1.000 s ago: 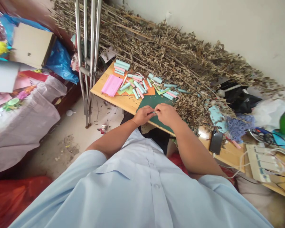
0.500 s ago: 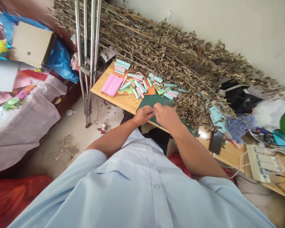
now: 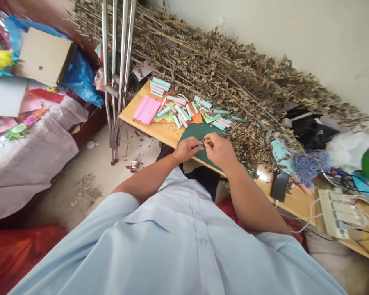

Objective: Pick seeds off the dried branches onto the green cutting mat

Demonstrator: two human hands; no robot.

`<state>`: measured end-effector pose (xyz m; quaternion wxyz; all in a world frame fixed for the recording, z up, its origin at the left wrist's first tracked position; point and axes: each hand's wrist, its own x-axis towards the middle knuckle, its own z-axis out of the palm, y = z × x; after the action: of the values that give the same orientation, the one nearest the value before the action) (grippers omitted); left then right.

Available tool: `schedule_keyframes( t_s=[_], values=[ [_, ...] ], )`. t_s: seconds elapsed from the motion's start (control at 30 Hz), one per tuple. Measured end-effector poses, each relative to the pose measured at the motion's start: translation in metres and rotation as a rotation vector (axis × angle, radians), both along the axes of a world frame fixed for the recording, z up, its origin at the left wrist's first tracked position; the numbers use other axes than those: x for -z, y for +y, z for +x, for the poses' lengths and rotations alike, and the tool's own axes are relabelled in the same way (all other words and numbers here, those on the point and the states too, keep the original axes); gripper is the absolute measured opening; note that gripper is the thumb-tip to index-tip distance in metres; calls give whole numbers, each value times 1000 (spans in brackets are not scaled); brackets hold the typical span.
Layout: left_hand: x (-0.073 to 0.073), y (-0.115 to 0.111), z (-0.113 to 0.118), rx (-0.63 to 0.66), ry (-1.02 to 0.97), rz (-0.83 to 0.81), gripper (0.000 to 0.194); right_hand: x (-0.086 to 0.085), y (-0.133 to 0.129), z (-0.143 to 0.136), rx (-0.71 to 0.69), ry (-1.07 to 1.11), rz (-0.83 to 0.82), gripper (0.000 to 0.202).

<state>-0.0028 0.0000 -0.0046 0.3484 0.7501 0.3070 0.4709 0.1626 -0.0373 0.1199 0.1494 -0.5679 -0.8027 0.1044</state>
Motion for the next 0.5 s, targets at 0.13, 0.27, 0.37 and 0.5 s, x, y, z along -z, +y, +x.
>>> schedule_keyframes(
  t_s=[0.13, 0.27, 0.37, 0.5],
  values=[
    [-1, 0, 0, 1, 5, 7, 27, 8, -6, 1, -52, -39, -3, 21],
    [0, 0, 0, 13, 10, 7, 26, 5, -7, -5, -40, -169, -20, 23],
    [1, 0, -1, 18, 9, 8, 25, -2, -6, -13, -46, -254, -50, 23],
    [2, 1, -2, 5, 26, 4, 24, -8, -5, -18, -61, -266, -66, 24]
  ],
)
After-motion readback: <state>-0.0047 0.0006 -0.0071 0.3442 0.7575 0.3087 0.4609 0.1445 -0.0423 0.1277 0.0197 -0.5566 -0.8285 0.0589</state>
